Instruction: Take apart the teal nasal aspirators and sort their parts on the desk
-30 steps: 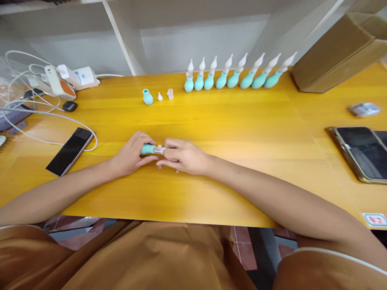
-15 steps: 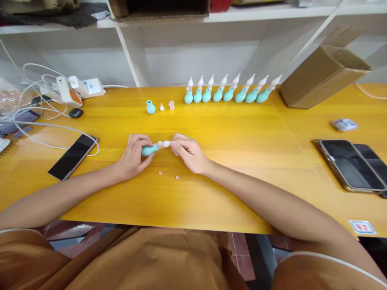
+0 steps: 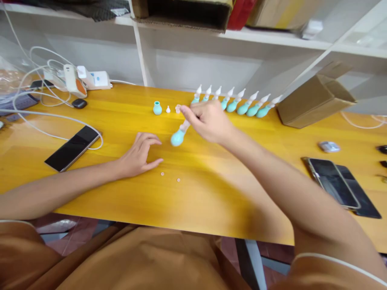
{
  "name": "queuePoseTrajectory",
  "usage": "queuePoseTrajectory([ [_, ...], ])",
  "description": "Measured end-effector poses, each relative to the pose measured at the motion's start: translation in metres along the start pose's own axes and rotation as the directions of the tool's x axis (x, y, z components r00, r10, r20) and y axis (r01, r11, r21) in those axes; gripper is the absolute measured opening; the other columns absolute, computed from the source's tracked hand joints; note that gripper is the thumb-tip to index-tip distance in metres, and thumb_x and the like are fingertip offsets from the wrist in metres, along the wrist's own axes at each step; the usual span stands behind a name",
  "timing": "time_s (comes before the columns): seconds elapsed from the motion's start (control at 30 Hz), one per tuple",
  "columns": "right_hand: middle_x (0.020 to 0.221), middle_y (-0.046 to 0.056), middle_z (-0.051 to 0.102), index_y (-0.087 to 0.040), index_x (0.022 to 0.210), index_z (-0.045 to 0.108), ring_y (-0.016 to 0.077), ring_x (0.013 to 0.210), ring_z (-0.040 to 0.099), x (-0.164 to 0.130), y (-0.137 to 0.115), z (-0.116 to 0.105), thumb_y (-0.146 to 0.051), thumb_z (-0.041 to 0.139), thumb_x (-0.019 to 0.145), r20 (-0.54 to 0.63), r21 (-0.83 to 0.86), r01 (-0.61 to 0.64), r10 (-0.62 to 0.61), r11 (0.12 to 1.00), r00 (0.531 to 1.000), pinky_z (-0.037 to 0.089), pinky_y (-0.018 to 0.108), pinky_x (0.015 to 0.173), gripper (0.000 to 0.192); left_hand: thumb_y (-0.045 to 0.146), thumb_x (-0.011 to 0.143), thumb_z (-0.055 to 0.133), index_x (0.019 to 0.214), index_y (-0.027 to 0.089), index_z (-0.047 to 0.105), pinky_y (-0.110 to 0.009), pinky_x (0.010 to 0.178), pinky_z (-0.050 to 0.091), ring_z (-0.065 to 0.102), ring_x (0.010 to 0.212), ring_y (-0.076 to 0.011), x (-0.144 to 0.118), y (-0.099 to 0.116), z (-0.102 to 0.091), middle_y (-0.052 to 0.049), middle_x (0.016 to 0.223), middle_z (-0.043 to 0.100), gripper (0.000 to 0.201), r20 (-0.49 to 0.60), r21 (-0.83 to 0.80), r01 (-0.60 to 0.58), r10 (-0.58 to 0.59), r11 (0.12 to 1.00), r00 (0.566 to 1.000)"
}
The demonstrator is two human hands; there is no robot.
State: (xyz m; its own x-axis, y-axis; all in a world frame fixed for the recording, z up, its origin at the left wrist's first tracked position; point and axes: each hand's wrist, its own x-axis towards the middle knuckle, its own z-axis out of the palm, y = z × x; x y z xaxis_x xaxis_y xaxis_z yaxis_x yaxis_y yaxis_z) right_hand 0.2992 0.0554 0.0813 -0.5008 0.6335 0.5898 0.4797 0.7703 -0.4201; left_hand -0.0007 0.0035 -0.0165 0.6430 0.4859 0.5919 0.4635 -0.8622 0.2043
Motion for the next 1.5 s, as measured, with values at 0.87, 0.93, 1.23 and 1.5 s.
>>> queuePoseTrajectory([
  [0.87,0.098,0.023,0.085,-0.005,0.072,0.071,0.024,0.116,0.081,0.148,0.13,-0.01,-0.09,0.01,0.093,0.587,-0.762,0.407,0.272,0.504,0.762,0.049,0.043,0.085,0.106,0.022,0.106,0.057,0.133,0.014,0.059,-0.05,0.109,0.05,0.058,0.125,-0.0348,0.002,0.005,-0.001,-0.019,0.133,0.066,0.029,0.198,0.001,0.041,-0.04,0.999,0.979],
  [0.93,0.097,0.022,0.086,-0.005,0.069,0.07,0.0237,0.118,0.08,0.147,0.128,-0.006,-0.089,0.012,0.093,0.6,-0.756,0.428,0.265,0.495,0.755,0.05,0.043,0.087,0.105,0.022,0.105,0.058,0.134,0.014,0.059,-0.05,0.109,0.049,0.058,0.125,-0.0351,0.003,0.005,0.0,-0.019,0.134,0.066,0.029,0.21,0.002,0.054,-0.053,0.999,0.976],
  [1.23,0.109,0.011,0.087,-0.009,0.071,0.072,0.0156,0.106,0.081,0.144,0.122,-0.013,-0.074,0.042,0.109,0.587,-0.746,0.406,0.233,0.528,0.775,0.051,0.036,0.088,0.082,0.021,0.105,0.058,0.133,0.014,0.059,-0.048,0.108,0.048,0.057,0.125,-0.034,0.002,0.005,0.0,-0.018,0.133,0.067,0.03,0.218,0.008,0.053,-0.053,0.999,0.974],
  [1.5,0.133,0.014,0.082,-0.017,0.108,0.081,0.0253,0.107,0.079,0.112,0.083,0.007,-0.032,0.058,0.113,0.366,-0.545,0.194,0.023,0.815,0.93,0.057,0.042,0.094,0.028,0.019,0.103,0.058,0.133,0.013,0.06,-0.048,0.11,0.047,0.056,0.124,-0.0335,0.002,0.005,0.001,-0.017,0.133,0.067,0.03,0.225,0.006,0.06,-0.06,0.998,0.972],
])
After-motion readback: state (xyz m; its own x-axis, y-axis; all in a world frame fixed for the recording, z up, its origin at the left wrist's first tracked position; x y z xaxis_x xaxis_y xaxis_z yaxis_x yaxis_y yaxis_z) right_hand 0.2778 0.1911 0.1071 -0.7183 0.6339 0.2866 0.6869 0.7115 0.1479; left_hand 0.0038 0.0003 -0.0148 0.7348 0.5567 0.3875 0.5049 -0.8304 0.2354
